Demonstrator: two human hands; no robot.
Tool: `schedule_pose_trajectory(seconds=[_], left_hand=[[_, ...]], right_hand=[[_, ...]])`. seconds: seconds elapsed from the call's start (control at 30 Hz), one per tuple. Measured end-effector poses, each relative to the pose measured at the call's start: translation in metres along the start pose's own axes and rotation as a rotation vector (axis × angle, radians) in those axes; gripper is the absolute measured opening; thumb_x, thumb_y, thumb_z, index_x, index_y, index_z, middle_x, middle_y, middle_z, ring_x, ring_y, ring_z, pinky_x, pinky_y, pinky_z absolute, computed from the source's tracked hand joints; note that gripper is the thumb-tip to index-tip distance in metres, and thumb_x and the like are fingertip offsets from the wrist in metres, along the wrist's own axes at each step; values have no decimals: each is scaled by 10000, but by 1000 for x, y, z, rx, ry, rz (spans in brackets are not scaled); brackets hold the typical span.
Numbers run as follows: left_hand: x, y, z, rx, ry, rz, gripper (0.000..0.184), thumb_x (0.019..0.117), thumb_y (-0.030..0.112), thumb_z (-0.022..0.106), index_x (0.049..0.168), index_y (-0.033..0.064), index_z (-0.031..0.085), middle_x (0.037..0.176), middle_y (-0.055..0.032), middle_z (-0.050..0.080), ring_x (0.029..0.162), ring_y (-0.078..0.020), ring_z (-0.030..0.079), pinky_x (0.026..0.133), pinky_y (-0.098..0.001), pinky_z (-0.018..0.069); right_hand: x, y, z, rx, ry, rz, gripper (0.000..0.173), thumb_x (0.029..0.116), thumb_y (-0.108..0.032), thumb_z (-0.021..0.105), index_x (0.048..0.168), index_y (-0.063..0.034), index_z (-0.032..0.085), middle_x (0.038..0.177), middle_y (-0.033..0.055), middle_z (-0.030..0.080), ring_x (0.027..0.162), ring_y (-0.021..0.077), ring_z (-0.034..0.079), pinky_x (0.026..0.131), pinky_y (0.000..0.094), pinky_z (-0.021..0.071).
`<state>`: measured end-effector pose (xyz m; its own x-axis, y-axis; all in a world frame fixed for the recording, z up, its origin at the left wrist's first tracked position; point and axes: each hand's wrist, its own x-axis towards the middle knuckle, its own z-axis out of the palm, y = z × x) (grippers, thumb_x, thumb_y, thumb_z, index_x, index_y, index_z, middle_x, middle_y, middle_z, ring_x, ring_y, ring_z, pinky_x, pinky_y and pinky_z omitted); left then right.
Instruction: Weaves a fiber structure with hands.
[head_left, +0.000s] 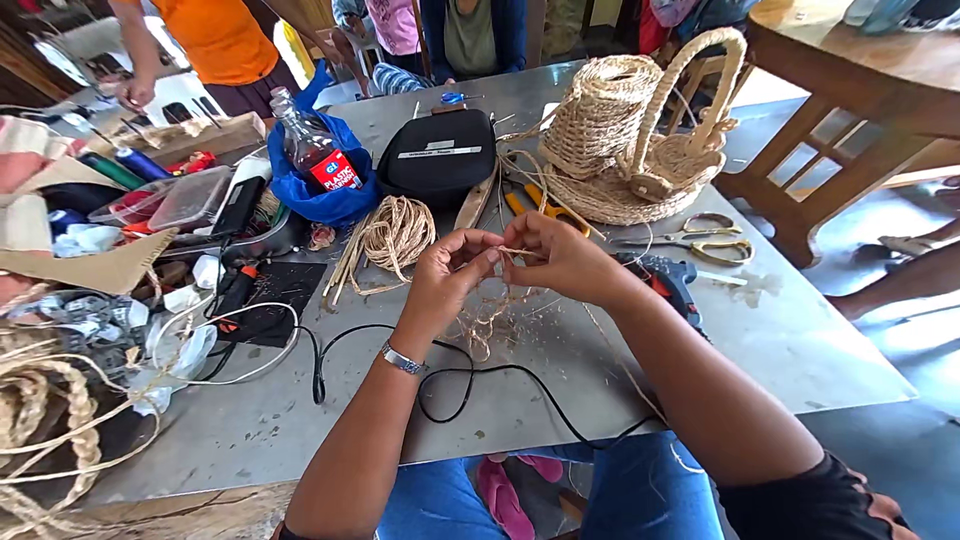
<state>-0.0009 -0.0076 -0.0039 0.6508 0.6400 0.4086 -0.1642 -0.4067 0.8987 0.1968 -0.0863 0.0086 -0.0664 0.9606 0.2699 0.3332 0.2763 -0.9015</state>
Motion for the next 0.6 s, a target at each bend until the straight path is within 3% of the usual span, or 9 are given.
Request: schedule_pose_trajectory(seconds=[0.07,0.1,0.2,0.27,0.33,0.4,0.5,0.6], left_hand=[[0,2,0,-16,-6,-6,204,994,58,644,1197,54,626,975,-54,680,818,-134,685,766,-296,611],[0,2,-1,-20,-14,-12,204,990,46,645,1187,59,594,972,-48,670,827,-125,688,780,-296,614],[-1,1,-1,8,-33,-24,208,988,24,629,1185,65,580,997,-48,663,833,-111,669,757,-265,590],[-1,1,-2,75,-52,-70,216,1015,108,615,1228,72,596,1058,-47,666,900,-117,658,802,-281,571],[-2,-2,-3,95,-69,-119,210,1046,214,578,1182,67,641,1087,-51,689,984,-132,665,878,-321,558],[-2,-5,-4,41,-70,-114,216,1079,240,503,1092,79,646,1029,-28,700,943,-98,644,862,-293,524],[-2,-2,-5,-16,-99,-108,245,1110,237,395,1082,80,581,869,-49,670,772,-119,658,741,-288,557],[-2,1,-4,2,-99,-108,223,1103,210,424,1104,58,586,785,-60,605,628,-132,592,613,-274,542]], right_hand=[[-1,-5,-5,63,-33,73,308,907,-94,752,1183,-52,621,952,18,696,753,56,633,665,208,537],[-1,-7,-5,80,-16,97,270,931,-134,740,1174,-58,651,956,15,711,762,47,646,645,196,529],[-1,-5,-7,122,59,92,154,969,-172,706,1083,-69,711,878,-19,706,602,-4,526,498,155,383],[-1,-4,-9,156,82,101,148,961,-156,709,1082,-69,707,862,-18,694,575,0,492,483,156,358],[-1,-3,-8,209,94,123,155,955,-149,714,1084,-65,700,850,-11,686,559,6,476,474,160,355],[0,-1,-8,264,64,150,152,972,-166,696,1090,-71,696,824,-25,665,530,-2,437,459,159,337],[0,2,-14,371,-38,174,147,1008,-186,648,1083,-75,708,773,-42,639,475,-23,377,419,143,310],[-2,-1,-19,372,-80,183,160,1015,-191,631,1040,-64,724,724,-49,614,467,-27,369,418,139,297]])
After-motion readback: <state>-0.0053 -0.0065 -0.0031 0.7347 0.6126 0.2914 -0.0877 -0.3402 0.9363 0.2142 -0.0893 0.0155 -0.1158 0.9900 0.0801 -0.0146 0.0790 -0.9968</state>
